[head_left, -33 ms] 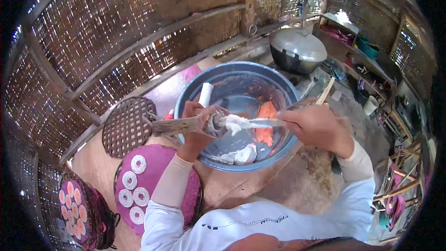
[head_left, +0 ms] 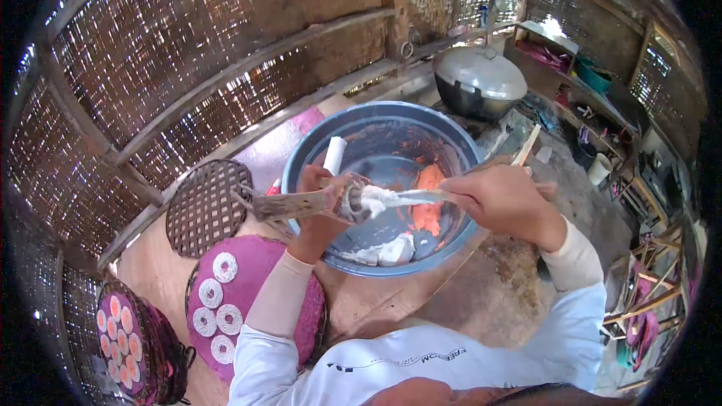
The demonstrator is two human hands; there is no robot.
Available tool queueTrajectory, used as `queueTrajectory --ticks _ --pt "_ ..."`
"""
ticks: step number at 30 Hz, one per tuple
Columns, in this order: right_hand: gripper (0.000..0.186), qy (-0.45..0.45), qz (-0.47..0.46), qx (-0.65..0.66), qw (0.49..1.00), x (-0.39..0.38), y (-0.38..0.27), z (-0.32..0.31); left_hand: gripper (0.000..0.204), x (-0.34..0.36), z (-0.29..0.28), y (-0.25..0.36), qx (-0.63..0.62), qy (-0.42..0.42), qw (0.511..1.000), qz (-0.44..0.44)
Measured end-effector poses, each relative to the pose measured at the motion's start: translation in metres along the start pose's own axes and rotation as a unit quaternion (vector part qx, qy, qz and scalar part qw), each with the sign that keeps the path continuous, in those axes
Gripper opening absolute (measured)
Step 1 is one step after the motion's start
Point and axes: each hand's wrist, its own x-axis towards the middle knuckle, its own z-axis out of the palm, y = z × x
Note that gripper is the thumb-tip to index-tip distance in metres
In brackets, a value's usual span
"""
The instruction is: The person uses a wooden tool to scoop a white paste from a large metal bowl and places it into a circular mold on a pink mat. They then use the tool to press and shape the paste into a ring. This process is repeated multiple times to create several sushi rings, which are arranged on the mat.
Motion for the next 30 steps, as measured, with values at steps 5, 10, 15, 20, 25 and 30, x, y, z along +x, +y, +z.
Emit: queueTrajectory --ticks 5,10,15,20,25,30 --pt "0.013 -0.021 -0.027 -0.130 0.991 0.011 -0.033 0.000 0.030 0.015 0.004 0.044 0.198 -0.064 0.977 0.036" --pt "0.018 0.031 -0.062 -0.173 0.982 -0.002 -0.053 0.024 0.034 0.024 -0.002 0.077 0.257 -0.077 0.963 0.025" --pt "0.036 0.105 -0.064 -0.162 0.979 -0.049 -0.043 0.018 0.035 0.027 -0.001 0.066 0.204 -0.071 0.974 0.062" --pt "0.030 0.155 0.053 -0.074 0.984 -0.070 -0.043 -0.009 0.034 0.020 0.008 0.022 -0.081 -0.003 0.980 -0.181" --pt "0.024 0.306 0.089 0.086 0.944 -0.055 -0.031 0.054 0.038 0.028 0.004 0.078 0.104 0.167 0.977 -0.088" --pt "0.024 0.284 0.118 0.168 0.937 -0.047 -0.051 0.076 0.030 0.031 0.004 0.091 0.112 0.204 0.968 -0.099"
